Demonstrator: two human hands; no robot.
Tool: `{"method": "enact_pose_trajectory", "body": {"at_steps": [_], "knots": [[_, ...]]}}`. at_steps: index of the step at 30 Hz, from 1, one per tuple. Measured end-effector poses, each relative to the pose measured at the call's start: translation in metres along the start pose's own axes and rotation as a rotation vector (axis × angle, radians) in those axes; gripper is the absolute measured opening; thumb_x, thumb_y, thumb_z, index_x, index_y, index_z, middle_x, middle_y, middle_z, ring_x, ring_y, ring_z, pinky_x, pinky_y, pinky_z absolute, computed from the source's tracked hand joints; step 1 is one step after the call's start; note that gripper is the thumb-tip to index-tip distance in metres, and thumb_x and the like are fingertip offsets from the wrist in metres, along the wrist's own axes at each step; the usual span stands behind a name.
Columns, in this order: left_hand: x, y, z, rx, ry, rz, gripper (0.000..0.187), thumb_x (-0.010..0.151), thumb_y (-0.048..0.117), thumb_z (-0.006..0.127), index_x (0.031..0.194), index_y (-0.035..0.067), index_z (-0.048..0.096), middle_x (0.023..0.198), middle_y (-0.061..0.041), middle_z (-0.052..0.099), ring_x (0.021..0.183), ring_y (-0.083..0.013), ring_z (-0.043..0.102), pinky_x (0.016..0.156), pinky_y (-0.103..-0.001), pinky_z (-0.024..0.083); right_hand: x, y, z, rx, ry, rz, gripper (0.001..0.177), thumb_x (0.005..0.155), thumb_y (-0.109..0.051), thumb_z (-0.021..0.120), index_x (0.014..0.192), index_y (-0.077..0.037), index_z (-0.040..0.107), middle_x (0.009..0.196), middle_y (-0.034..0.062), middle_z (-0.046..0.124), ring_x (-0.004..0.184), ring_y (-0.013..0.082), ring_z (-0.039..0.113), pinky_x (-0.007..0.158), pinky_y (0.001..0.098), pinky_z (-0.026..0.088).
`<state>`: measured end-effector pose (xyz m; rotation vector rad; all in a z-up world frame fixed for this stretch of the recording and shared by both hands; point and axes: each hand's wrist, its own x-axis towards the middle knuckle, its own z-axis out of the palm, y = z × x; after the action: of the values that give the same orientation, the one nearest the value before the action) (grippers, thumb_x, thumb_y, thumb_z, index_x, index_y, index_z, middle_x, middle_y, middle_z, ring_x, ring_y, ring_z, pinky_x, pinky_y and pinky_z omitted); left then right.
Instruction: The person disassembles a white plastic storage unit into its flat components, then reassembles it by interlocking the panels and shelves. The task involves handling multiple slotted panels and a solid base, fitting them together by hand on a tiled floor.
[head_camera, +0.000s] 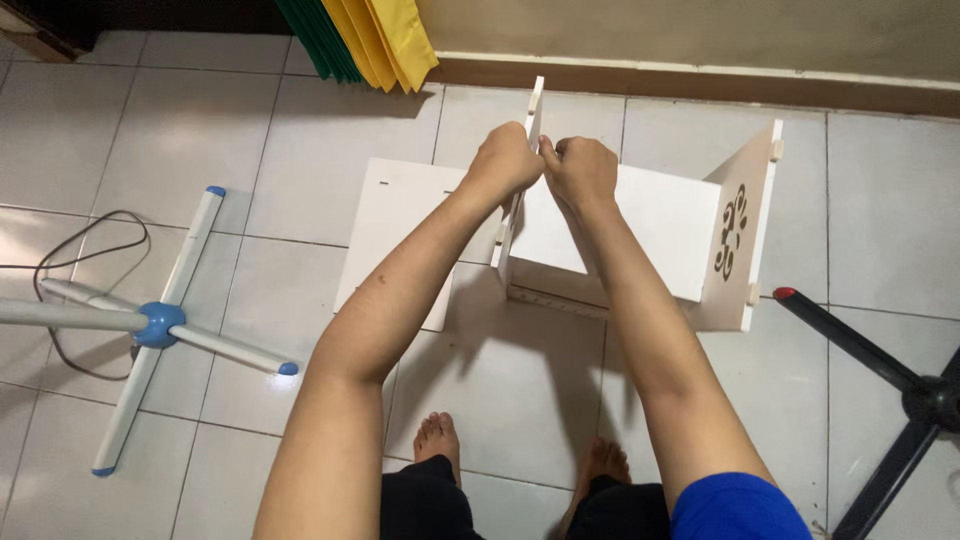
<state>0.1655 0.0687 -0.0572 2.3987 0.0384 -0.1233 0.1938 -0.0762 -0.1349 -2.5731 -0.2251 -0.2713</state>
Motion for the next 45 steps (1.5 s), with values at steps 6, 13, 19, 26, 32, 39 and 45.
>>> {"method": "enact_pose_trajectory", "body": {"at_steps": [6, 13, 19, 26, 32, 39, 45], "knots": [[-0.009, 0.008, -0.011, -0.029, -0.087, -0.088, 0.023, 0.083, 0.016, 0.065, 0.076, -0.006, 0.065, 0.068, -0.02, 0.07, 0.055, -0.0316, 0.074, 0.05, -0.043, 0.06, 0.001, -0.005, -0.008, -0.03, 0.016, -0.006, 0.052, 0.097, -0.05, 0.059, 0.075, -0.008, 0.08, 0.061, 0.0165, 0.068, 0.061, 0.0368, 0.068, 0.065, 0.0467, 0.054], [0.003, -0.03, -0.009, -0.306, -0.306, -0.119, 0.045, 0.101, 0.04, 0.055, 0.119, -0.001, 0.062, 0.088, -0.016, 0.065, 0.074, -0.0237, 0.069, 0.062, -0.038, 0.05, -0.013, -0.014, -0.033, -0.141, -0.158, 0.031, 0.044, 0.099, -0.046, 0.056, 0.115, -0.007, 0.072, 0.115, 0.0227, 0.071, 0.115, 0.0395, 0.062, 0.101, 0.0638, 0.042], [-0.093, -0.12, -0.018, -0.327, -0.435, 0.429, 0.095, 0.071, 0.021, 0.078, 0.154, 0.005, 0.034, 0.147, -0.021, 0.054, 0.136, -0.0311, 0.051, 0.104, -0.051, 0.046, -0.09, -0.016, -0.062, -0.229, -0.187, -0.387, 0.061, 0.096, -0.033, 0.062, 0.147, -0.003, 0.048, 0.149, 0.0343, 0.04, 0.142, 0.0514, 0.035, 0.107, 0.0758, 0.021], [-0.16, -0.071, 0.063, -0.351, 0.208, 0.272, 0.054, 0.092, 0.02, 0.071, 0.138, -0.003, 0.054, 0.119, -0.022, 0.068, 0.089, -0.0292, 0.069, 0.071, -0.038, 0.057, -0.146, -0.022, -0.025, -0.445, -0.008, -0.583, 0.067, 0.091, -0.022, 0.066, 0.152, -0.002, 0.047, 0.153, 0.0311, 0.045, 0.142, 0.0528, 0.042, 0.105, 0.074, 0.039], [-0.144, -0.066, 0.061, -0.284, 0.439, 0.494, 0.027, 0.099, 0.007, 0.059, 0.122, -0.006, 0.065, 0.088, -0.021, 0.072, 0.066, -0.0298, 0.071, 0.058, -0.038, 0.057, -0.144, 0.0, 0.004, -0.645, 0.204, -0.734, 0.055, 0.097, -0.018, 0.061, 0.15, -0.003, 0.054, 0.148, 0.0319, 0.052, 0.136, 0.0561, 0.049, 0.101, 0.0753, 0.044], [-0.136, -0.076, 0.071, -0.214, 0.445, 0.574, 0.025, 0.097, 0.004, 0.059, 0.118, -0.008, 0.066, 0.079, -0.02, 0.069, 0.068, -0.0327, 0.072, 0.061, -0.04, 0.058, -0.146, 0.009, 0.01, -0.631, 0.176, -0.758, 0.055, 0.098, -0.014, 0.058, 0.151, -0.002, 0.052, 0.149, 0.0329, 0.05, 0.137, 0.0582, 0.047, 0.102, 0.0767, 0.041], [-0.124, -0.096, 0.044, -0.861, 0.254, 0.028, 0.026, 0.103, 0.013, 0.06, 0.097, -0.008, 0.074, 0.077, -0.014, 0.076, 0.063, -0.0197, 0.075, 0.055, -0.032, 0.061, -0.147, 0.025, 0.0, -0.581, 0.18, -0.76, 0.048, 0.101, -0.01, 0.06, 0.148, -0.003, 0.054, 0.151, 0.0327, 0.05, 0.144, 0.0554, 0.04, 0.11, 0.0783, 0.034]]}}
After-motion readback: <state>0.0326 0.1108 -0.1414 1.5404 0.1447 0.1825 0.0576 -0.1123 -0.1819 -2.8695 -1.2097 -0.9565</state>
